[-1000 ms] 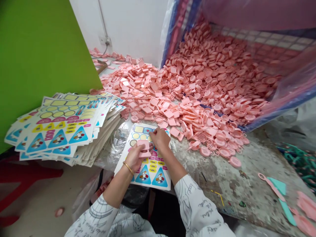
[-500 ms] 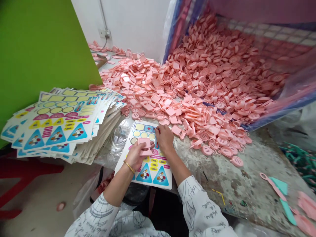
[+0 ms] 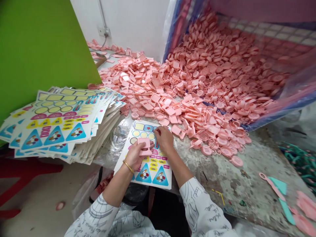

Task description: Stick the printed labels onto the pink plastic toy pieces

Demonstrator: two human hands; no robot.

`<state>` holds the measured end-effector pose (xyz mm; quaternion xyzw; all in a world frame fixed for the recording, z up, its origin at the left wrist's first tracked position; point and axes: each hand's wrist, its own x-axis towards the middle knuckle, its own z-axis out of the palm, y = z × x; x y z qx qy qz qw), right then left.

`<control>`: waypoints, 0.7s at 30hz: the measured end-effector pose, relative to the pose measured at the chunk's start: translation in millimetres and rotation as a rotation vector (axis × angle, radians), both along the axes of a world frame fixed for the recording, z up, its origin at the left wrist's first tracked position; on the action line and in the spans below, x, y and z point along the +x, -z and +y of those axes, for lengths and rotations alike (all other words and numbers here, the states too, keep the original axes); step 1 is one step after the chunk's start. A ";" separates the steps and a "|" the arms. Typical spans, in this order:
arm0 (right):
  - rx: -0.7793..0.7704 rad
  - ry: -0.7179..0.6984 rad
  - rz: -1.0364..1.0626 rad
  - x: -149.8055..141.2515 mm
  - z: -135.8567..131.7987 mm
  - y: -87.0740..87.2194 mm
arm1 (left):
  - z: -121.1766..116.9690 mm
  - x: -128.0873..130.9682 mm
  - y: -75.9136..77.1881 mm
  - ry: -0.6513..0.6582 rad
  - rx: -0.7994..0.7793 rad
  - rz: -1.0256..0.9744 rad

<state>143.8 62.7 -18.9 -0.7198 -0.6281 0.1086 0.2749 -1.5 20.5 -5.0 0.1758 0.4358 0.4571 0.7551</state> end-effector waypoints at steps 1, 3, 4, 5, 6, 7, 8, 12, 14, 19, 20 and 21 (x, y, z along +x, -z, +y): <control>-0.028 0.032 -0.013 -1.6 1.6 -2.6 | 0.0 0.0 0.2 0.003 0.001 0.002; -0.110 0.105 -0.057 -3.7 7.8 -9.1 | 0.2 0.1 0.8 0.003 0.000 0.004; -0.155 0.131 -0.079 -3.5 12.4 -12.6 | 0.2 0.2 1.1 0.000 -0.003 0.001; -0.210 0.146 -0.091 -2.1 17.9 -15.7 | 0.2 0.2 1.4 -0.004 -0.005 -0.003; -0.273 0.145 -0.083 0.5 24.1 -18.4 | 0.2 0.2 1.6 -0.008 -0.006 -0.004; -0.334 0.131 -0.048 4.0 30.6 -20.5 | 0.1 0.2 1.8 -0.009 -0.005 -0.004; -0.382 0.109 0.022 8.0 37.0 -22.0 | 0.0 0.2 1.9 -0.009 -0.002 -0.003; -0.202 0.076 0.470 20.0 51.3 -28.1 | -0.5 0.7 1.9 -0.004 0.005 0.013; 0.056 0.141 0.605 20.3 44.5 -34.6 | -0.6 0.8 1.1 0.001 0.012 0.012; 0.268 0.187 0.480 11.7 -17.7 -50.4 | -3.8 -1.1 -5.7 -0.015 0.024 -0.069; 0.246 0.179 0.458 9.8 -33.5 -50.6 | -6.1 -1.9 -7.9 -0.012 0.024 -0.098; 0.220 0.174 0.450 8.1 -48.5 -49.9 | -9.3 -2.7 -10.3 -0.007 0.025 -0.127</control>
